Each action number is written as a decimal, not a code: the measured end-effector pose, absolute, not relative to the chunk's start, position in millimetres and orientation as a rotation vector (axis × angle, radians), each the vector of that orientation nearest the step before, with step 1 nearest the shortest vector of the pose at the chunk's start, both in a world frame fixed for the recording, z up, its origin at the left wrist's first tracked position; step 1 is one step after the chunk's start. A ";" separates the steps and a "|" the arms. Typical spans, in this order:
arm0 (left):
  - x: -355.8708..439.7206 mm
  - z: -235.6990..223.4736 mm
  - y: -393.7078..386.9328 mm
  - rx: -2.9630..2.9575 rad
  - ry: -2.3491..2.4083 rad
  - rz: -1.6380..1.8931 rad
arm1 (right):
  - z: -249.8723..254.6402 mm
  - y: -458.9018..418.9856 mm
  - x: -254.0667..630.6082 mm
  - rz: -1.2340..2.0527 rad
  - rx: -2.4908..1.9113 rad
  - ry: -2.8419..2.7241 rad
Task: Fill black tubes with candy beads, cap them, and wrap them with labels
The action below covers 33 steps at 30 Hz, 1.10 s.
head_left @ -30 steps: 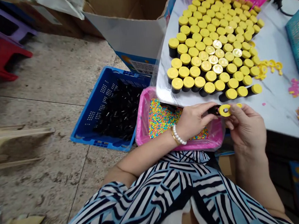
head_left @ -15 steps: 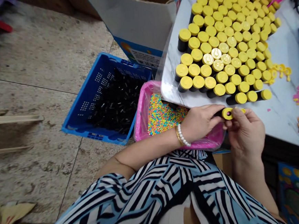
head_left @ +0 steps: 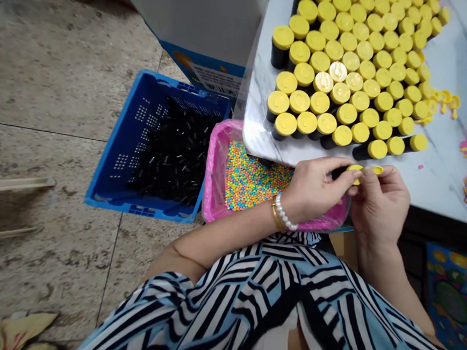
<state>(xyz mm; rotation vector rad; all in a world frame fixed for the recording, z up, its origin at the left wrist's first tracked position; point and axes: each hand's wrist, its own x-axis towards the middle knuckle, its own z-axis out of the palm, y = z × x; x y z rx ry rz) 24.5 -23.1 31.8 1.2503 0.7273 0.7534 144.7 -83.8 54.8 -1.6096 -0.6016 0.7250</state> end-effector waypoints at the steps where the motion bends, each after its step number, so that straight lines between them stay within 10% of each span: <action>1: 26.4 31.3 -21.5 1.213 0.709 0.744 | 53.8 -83.3 145.6 0.730 -1.626 -0.639; 33: 29.5 27.5 -14.6 1.147 0.634 0.670 | 53.2 -81.3 151.3 1.020 -1.377 -0.620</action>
